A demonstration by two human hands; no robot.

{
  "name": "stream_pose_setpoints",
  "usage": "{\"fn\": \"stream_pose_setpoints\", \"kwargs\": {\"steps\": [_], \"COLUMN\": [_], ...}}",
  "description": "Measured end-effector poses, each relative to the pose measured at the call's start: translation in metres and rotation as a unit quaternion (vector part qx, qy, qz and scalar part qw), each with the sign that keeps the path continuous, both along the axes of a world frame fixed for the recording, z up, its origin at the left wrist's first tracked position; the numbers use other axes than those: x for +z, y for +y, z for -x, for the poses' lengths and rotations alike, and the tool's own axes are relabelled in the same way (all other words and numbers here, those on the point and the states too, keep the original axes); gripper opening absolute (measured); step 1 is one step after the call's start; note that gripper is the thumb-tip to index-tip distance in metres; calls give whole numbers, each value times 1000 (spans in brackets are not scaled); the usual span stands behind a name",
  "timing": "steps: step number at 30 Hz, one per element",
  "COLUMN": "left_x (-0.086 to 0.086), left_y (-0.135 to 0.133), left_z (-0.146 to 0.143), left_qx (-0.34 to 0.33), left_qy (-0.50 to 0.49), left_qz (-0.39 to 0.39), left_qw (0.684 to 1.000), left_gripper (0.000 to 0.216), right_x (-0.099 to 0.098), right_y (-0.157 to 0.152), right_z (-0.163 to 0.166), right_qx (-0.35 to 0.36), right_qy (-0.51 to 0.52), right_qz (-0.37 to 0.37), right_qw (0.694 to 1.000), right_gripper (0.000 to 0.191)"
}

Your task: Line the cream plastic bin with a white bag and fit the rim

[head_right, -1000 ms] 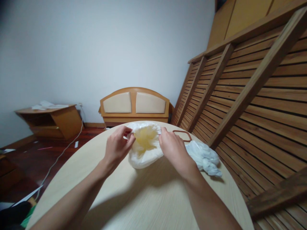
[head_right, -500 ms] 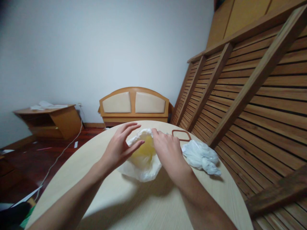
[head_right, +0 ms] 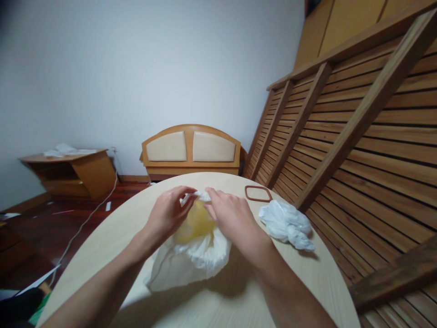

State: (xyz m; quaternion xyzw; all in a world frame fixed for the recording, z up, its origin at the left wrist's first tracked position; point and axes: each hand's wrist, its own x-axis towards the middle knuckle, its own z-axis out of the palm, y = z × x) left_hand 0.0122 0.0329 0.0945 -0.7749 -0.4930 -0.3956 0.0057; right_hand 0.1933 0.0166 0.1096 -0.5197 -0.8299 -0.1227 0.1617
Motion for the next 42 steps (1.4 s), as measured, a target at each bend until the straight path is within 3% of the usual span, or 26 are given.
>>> {"fn": "stream_pose_setpoints", "kwargs": {"steps": [3,7,12,15,17,21,25,29,35,42], "left_x": [-2,-6,-8,-7,-6,-4,-3,-3,-3,-6], "left_y": [0,0,2,3,3,-1,-7,-15,-19,-17], "left_z": [1,0,-1,1,1,-2,-8,-13,-18,-18], "left_qx": [6,-3,31,56,63,67,46,14,-18,-18], "left_qy": [-1,38,57,50,44,37,43,47,44,49], "left_qz": [6,-4,8,10,10,0,-16,-29,-42,-37], "left_qw": [1000,999,998,997,997,997,998,998,998,998], "left_gripper": [14,32,28,23,22,20,20,21,23,22], "right_x": [-5,-10,-3,4,6,-7,-25,-29,-28,-40], "right_y": [3,5,4,-3,-9,-16,-8,-1,-1,4], "right_z": [-7,-11,-7,0,7,24,32,30,25,25], "right_qx": [-10,5,-32,-37,-14,-27,-49,-30,14,29], "right_qy": [26,47,23,50,65,41,8,1,-17,-33], "right_qz": [10,24,-58,-82,-37,65,119,176,177,185], "right_qw": [1000,999,998,995,997,997,992,984,984,982], "right_gripper": [49,37,44,21,9,19,30,37,37,34]}}
